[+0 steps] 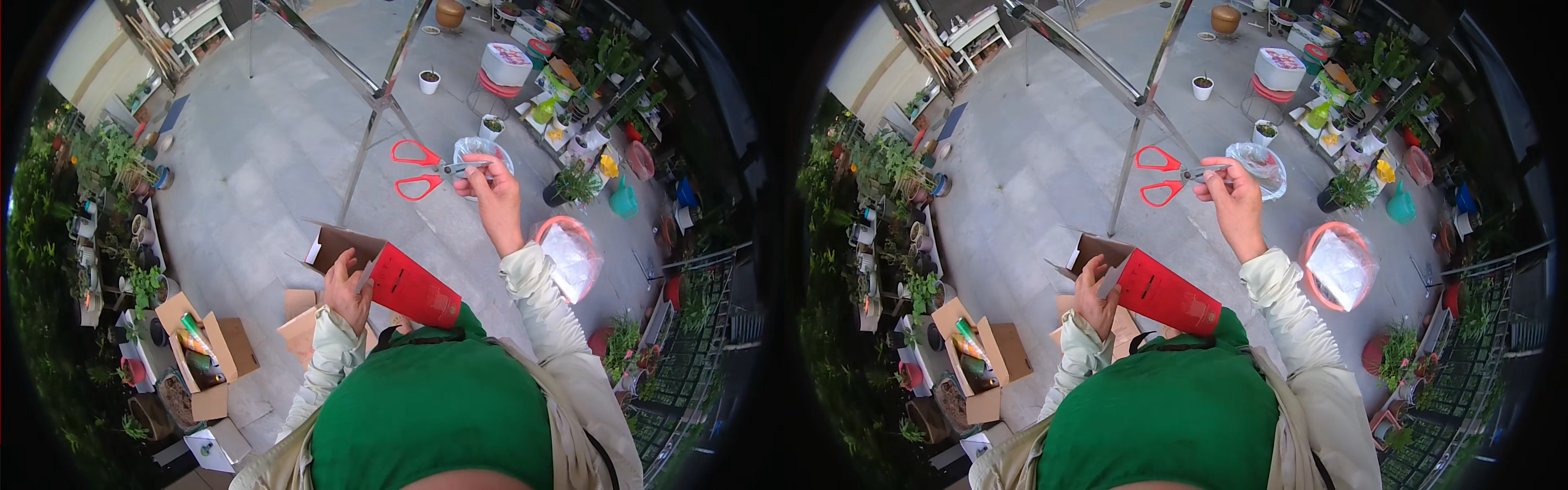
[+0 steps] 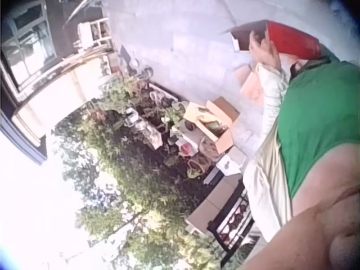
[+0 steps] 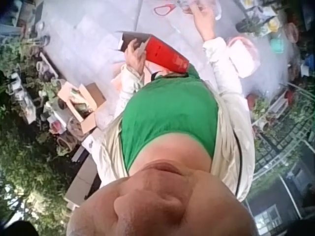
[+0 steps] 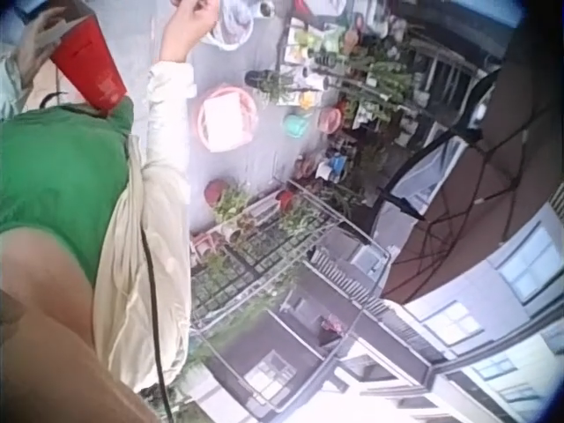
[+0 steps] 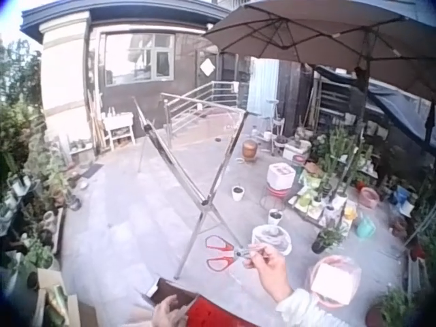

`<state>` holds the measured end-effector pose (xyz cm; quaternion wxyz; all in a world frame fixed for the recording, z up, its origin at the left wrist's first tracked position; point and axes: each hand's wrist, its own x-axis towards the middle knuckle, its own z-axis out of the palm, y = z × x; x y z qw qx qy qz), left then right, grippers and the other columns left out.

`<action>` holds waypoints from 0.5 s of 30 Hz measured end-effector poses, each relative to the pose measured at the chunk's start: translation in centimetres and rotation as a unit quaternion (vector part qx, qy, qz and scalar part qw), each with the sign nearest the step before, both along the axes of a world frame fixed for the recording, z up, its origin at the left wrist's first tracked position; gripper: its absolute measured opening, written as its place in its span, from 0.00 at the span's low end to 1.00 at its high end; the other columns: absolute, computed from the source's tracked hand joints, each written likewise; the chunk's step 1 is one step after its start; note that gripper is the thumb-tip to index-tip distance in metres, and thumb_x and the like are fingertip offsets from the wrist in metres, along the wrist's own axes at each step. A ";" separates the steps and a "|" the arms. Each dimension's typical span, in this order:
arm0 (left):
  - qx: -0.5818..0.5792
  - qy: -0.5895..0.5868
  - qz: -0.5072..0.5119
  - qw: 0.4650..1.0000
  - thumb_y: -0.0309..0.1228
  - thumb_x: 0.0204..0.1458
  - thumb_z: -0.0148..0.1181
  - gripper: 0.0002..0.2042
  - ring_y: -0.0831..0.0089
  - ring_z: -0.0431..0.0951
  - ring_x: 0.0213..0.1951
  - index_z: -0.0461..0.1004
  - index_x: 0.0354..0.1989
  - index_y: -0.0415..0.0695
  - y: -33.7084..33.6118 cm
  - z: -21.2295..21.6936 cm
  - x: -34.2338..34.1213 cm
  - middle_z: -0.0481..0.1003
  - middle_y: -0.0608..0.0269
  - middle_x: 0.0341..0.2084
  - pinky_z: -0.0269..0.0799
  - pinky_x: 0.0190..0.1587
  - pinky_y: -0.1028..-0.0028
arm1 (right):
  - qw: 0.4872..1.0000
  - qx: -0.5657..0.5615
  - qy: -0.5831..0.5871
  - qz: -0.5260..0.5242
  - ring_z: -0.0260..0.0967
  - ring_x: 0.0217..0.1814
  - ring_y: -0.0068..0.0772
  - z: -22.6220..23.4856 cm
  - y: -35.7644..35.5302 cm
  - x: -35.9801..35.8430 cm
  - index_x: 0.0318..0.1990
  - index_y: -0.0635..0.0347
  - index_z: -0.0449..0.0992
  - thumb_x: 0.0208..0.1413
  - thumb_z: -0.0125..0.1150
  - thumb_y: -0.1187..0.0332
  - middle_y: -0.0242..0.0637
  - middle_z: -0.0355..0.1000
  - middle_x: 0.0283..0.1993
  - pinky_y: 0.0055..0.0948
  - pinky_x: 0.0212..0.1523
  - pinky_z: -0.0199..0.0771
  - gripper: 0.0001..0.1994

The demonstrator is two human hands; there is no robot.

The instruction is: Cutting and disassembling various cardboard boxes using a pair of scissors.

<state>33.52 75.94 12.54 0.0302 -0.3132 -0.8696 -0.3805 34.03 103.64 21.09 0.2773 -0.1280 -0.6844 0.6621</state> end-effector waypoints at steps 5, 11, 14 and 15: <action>-0.010 -0.017 0.116 0.993 0.25 0.45 0.57 0.10 0.58 0.71 0.47 0.76 0.38 0.41 -2.2 0.1 -3.2 0.68 0.51 0.50 0.62 0.51 0.62 | 0.998 0.069 -0.002 0.015 0.73 0.32 0.22 -0.6 2.7 -9.1 0.44 0.64 0.72 0.58 0.51 0.73 0.33 0.71 0.31 0.19 0.32 0.73 0.08; 0.019 -0.094 0.269 0.958 0.24 0.49 0.55 0.13 0.54 0.68 0.46 0.72 0.44 0.39 -4.6 -1.5 -5.2 0.71 0.54 0.46 0.61 0.51 0.62 | 0.964 0.263 -0.027 0.002 0.75 0.32 0.23 -3.2 6.3 -20.9 0.43 0.63 0.73 0.58 0.51 0.72 0.34 0.74 0.31 0.21 0.33 0.73 0.09; 0.013 -0.125 0.313 0.941 0.24 0.49 0.55 0.13 0.52 0.67 0.45 0.71 0.45 0.38 -4.7 -1.8 -6.5 0.72 0.53 0.44 0.62 0.50 0.61 | 0.959 0.283 -0.029 0.004 0.75 0.29 0.32 -4.7 7.9 -26.4 0.41 0.60 0.74 0.55 0.51 0.71 0.39 0.74 0.27 0.27 0.31 0.72 0.09; 0.002 -0.137 0.323 0.937 0.24 0.49 0.54 0.13 0.52 0.67 0.45 0.71 0.44 0.37 -4.4 -1.7 -6.9 0.72 0.52 0.42 0.62 0.49 0.61 | 0.953 0.302 -0.031 -0.012 0.75 0.28 0.40 -5.0 8.5 -28.2 0.39 0.59 0.75 0.53 0.51 0.70 0.42 0.74 0.25 0.32 0.29 0.71 0.09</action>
